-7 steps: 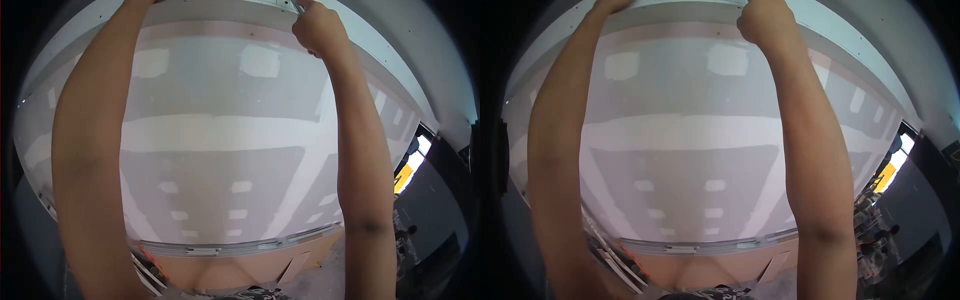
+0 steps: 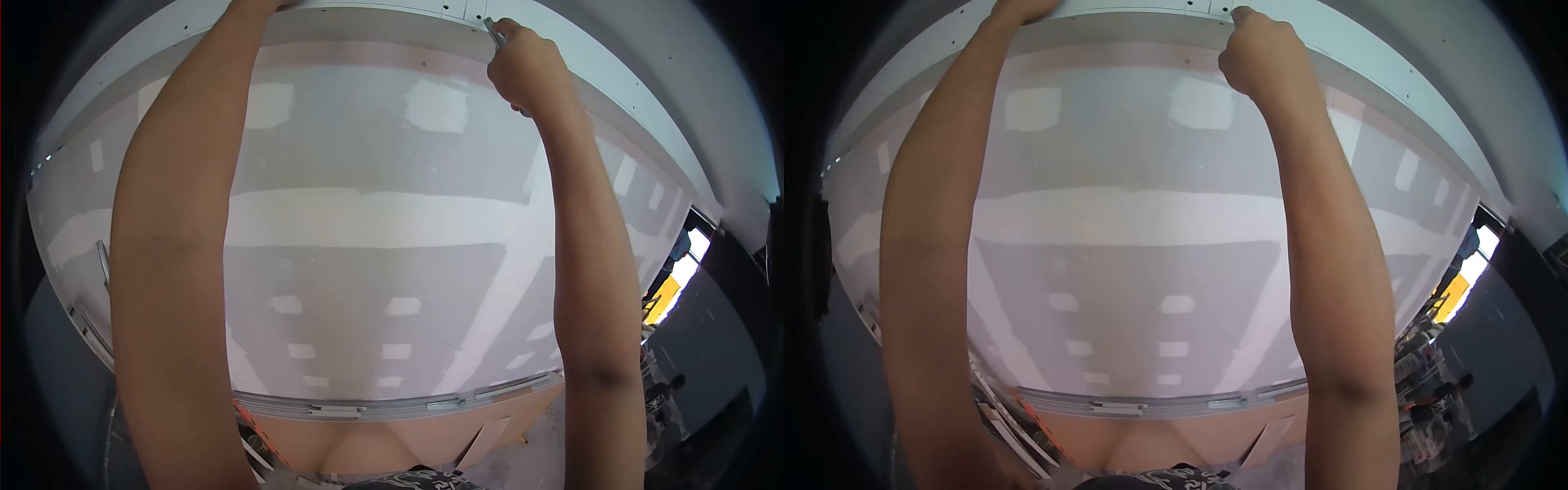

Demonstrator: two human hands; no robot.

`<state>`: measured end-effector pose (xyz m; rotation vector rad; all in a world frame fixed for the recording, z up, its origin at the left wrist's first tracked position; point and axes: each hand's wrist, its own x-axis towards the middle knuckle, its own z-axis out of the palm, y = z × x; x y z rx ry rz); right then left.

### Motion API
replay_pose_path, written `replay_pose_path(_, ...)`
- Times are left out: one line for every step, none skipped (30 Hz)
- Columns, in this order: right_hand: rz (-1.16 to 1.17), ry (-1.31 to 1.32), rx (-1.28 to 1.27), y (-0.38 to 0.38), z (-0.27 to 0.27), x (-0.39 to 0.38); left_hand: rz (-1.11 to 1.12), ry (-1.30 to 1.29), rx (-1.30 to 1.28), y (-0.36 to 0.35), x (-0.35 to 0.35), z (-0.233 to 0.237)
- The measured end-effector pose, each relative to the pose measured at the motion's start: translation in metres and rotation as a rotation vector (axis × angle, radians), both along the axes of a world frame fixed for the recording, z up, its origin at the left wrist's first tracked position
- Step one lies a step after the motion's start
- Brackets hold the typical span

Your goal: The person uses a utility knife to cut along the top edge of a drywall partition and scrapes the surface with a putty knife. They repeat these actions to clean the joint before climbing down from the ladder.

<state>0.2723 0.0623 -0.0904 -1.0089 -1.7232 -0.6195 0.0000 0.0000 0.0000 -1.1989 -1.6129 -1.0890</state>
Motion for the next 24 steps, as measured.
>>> replay_pose_path(-0.001,0.005,0.049,0.010,-0.004,0.004,-0.012,0.005,0.002,0.002,0.003,0.001)
replay_pose_path(-0.001,0.003,0.051,0.000,-0.002,0.004,-0.012,0.003,0.004,0.003,0.002,0.000)
replay_pose_path(0.005,0.016,-0.078,-0.018,0.002,0.004,0.005,0.005,0.005,0.001,0.002,0.001)
replay_pose_path(0.010,0.036,-0.212,-0.030,0.004,0.003,0.021,0.014,0.001,-0.002,0.004,0.003)
replay_pose_path(0.011,0.042,-0.212,-0.034,0.004,0.004,0.021,0.020,0.000,-0.006,0.008,0.002)
replay_pose_path(0.005,0.036,-0.225,-0.037,0.004,0.003,0.006,-0.010,-0.011,-0.010,0.010,-0.001)
replay_pose_path(-0.001,0.035,-0.236,-0.042,0.003,0.004,-0.010,-0.034,-0.019,-0.014,0.014,-0.002)
replay_pose_path(-0.001,0.042,-0.230,-0.046,0.006,0.005,-0.011,-0.027,-0.012,-0.013,0.011,0.000)
replay_pose_path(-0.005,0.012,-0.253,-0.049,0.010,0.006,0.020,0.018,0.018,-0.006,0.003,0.003)
replay_pose_path(-0.011,-0.014,-0.285,-0.050,0.012,0.008,0.050,0.067,0.040,-0.003,-0.001,0.003)
replay_pose_path(-0.014,0.001,-0.285,-0.053,0.014,0.013,0.044,0.081,0.040,0.000,-0.005,0.004)
replay_pose_path(0.001,-0.009,-0.266,-0.057,0.019,0.019,0.021,0.096,0.062,-0.001,-0.006,0.004)
replay_pose_path(0.015,-0.025,-0.240,-0.063,0.026,0.025,-0.004,0.106,0.092,-0.004,-0.006,0.006)
replay_pose_path(0.006,-0.022,-0.232,-0.066,0.035,0.029,-0.013,0.107,0.100,-0.008,-0.002,0.006)
replay_pose_path(0.026,0.024,-0.208,-0.068,0.042,0.032,-0.018,0.099,0.091,-0.012,0.001,0.005)
replay_pose_path(0.052,0.065,-0.183,-0.069,0.049,0.035,-0.018,0.086,0.082,-0.015,0.002,0.002)
replay_pose_path(0.143,0.073,-0.198,-0.101,0.049,0.037,-0.021,0.095,0.079,-0.014,0.004,0.002)
replay_pose_path(0.138,0.080,-0.196,-0.094,0.053,0.036,-0.021,0.081,0.076,-0.015,0.007,0.003)
replay_pose_path(0.131,0.102,-0.124,-0.078,0.062,0.031,-0.017,0.059,0.074,-0.015,0.007,0.003)
replay_pose_path(0.126,0.124,-0.054,-0.065,0.068,0.026,-0.019,0.058,0.074,-0.017,0.007,0.001)
replay_pose_path(0.126,0.126,-0.053,-0.057,0.069,0.023,-0.017,0.054,0.067,-0.018,0.008,0.002)
replay_pose_path(0.154,0.141,-0.048,-0.049,0.070,0.021,-0.016,0.048,0.060,-0.020,0.009,0.001)
replay_pose_path(0.182,0.157,-0.044,-0.046,0.069,0.019,-0.016,0.047,0.058,-0.015,0.005,0.002)
replay_pose_path(0.183,0.157,-0.045,-0.042,0.068,0.018,-0.003,0.082,0.090,-0.010,0.001,0.004)
